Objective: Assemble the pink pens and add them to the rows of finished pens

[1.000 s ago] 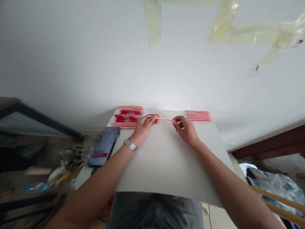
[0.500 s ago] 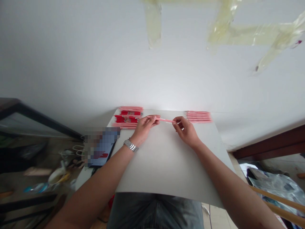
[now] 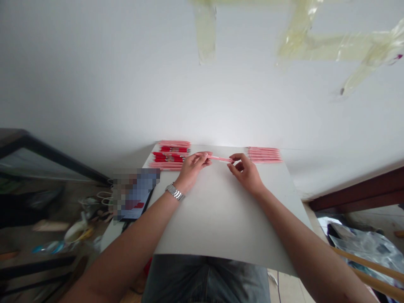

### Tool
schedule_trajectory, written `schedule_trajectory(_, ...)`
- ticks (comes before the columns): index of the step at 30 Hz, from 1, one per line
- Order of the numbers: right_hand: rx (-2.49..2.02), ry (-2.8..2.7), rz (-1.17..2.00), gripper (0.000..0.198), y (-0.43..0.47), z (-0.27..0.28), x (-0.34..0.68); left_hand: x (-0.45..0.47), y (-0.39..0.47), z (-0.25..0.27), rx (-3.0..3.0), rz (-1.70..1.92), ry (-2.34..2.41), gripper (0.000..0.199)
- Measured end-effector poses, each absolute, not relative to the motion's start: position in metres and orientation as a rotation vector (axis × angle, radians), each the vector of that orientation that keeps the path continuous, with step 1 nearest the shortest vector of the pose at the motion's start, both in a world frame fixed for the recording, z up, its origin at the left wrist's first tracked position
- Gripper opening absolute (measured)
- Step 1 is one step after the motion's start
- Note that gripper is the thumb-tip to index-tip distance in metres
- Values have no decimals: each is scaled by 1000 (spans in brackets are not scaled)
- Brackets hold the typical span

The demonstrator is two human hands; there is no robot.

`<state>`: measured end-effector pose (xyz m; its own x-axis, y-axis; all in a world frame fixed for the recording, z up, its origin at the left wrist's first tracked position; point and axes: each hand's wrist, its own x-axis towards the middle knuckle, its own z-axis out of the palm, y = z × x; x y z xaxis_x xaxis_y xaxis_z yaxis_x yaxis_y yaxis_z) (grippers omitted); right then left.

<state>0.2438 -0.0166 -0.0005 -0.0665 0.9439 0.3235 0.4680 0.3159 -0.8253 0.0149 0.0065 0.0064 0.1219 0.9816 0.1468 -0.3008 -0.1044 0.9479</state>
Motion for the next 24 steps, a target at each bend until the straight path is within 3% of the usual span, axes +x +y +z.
schedule_trajectory(24,-1126,-1471,869,33,-20,7,240,15,5,12,1054,1338,745,35)
